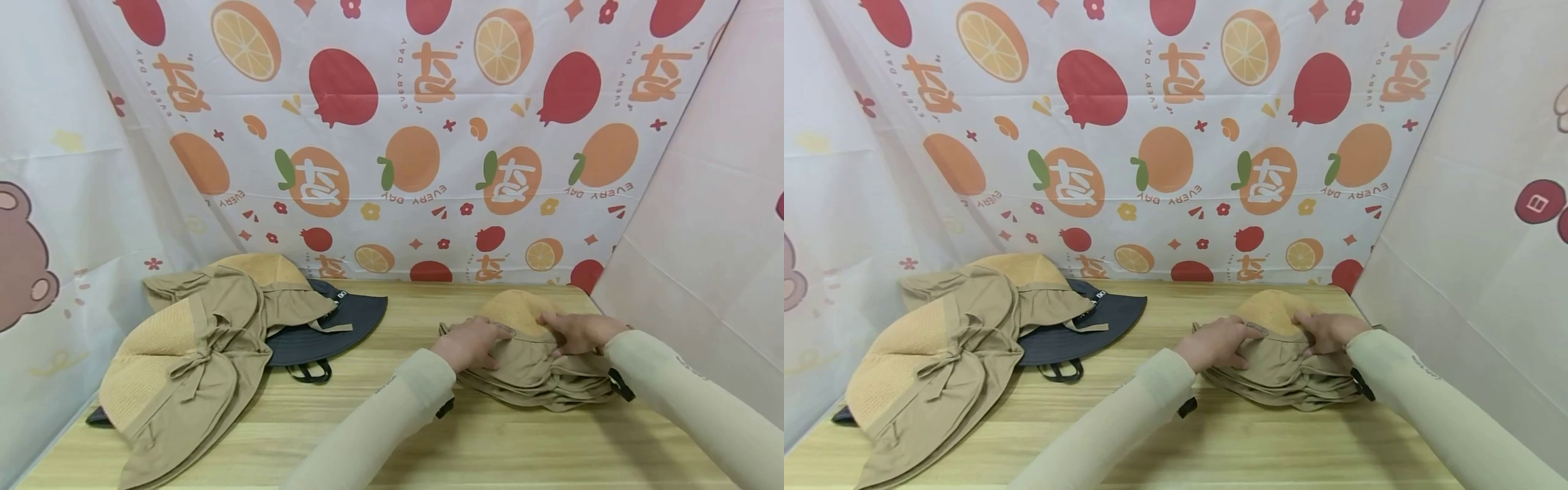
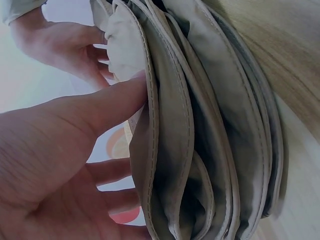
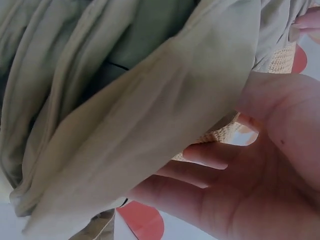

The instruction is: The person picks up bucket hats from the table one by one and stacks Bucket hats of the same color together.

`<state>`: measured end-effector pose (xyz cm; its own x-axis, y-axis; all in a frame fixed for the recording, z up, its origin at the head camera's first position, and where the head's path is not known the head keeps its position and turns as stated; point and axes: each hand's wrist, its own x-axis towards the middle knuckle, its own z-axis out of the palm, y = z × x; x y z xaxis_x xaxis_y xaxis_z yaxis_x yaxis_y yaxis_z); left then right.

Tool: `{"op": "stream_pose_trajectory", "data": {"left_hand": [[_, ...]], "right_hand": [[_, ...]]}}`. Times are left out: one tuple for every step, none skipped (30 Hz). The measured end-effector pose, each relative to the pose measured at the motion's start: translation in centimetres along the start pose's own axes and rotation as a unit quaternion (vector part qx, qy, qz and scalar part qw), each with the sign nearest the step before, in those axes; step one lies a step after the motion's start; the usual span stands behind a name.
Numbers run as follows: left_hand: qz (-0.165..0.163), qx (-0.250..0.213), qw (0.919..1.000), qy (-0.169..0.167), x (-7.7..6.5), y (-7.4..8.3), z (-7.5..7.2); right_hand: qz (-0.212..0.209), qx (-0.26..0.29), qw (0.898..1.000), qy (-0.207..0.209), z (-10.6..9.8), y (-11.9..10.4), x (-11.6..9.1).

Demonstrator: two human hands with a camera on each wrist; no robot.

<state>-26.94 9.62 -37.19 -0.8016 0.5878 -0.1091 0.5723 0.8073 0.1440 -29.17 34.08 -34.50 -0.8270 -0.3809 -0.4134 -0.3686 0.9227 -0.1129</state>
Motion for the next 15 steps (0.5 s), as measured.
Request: {"op": "stream_pose_trajectory", "data": {"left_hand": [[0.0,0.002,1.0,0.0,0.0,0.0,-0.1],[0.002,0.003,1.0,0.001,0.1,-0.1,-0.2],[0.002,0.005,1.0,0.001,0.1,-0.1,-0.2],[0.003,0.007,1.0,0.002,0.0,-0.1,-0.3],[0.002,0.006,1.0,0.002,0.0,-0.1,-0.4],[0.002,0.006,1.0,0.003,-0.1,-0.2,-0.5],[0.003,0.006,1.0,0.004,-0.2,-0.2,-0.5],[0.004,0.004,1.0,0.007,-0.4,-0.2,-0.6],[0.006,0.003,0.9999,0.011,-0.6,-0.2,-0.6],[0.01,0.0,0.9998,0.016,-0.8,-0.3,-0.6],[0.014,-0.005,0.9997,0.021,-1.0,-0.3,-0.7],[0.021,-0.006,0.9994,0.027,-1.3,-0.4,-0.7],[0.028,-0.009,0.999,0.033,-1.6,-0.5,-0.7],[0.037,-0.01,0.9985,0.039,-1.8,-0.6,-0.8],[0.046,-0.013,0.9978,0.047,-2.1,-0.8,-0.8]], "right_hand": [[0.0,-0.001,1.0,0.0,-0.1,0.0,0.0],[0.0,-0.001,1.0,0.001,-0.1,0.1,0.0],[-0.002,-0.001,1.0,0.005,-0.2,0.0,-0.1],[-0.006,-0.004,1.0,0.011,-0.2,0.1,-0.2],[-0.014,-0.009,1.0,0.017,-0.2,0.1,-0.2],[-0.022,-0.014,0.999,0.024,-0.2,0.1,-0.3],[-0.026,-0.015,0.999,0.031,-0.2,0.0,-0.5],[-0.027,-0.017,0.999,0.036,-0.2,-0.1,-0.6],[-0.029,-0.021,0.998,0.042,-0.2,-0.2,-0.7],[-0.033,-0.027,0.998,0.047,-0.2,-0.3,-0.9],[-0.034,-0.03,0.998,0.05,-0.3,-0.4,-1.0],[-0.034,-0.035,0.997,0.054,-0.4,-0.7,-1.2],[-0.032,-0.037,0.997,0.056,-0.6,-0.9,-1.4],[-0.028,-0.041,0.997,0.059,-0.8,-1.2,-1.6],[-0.025,-0.043,0.997,0.064,-1.0,-1.4,-1.7]]}}
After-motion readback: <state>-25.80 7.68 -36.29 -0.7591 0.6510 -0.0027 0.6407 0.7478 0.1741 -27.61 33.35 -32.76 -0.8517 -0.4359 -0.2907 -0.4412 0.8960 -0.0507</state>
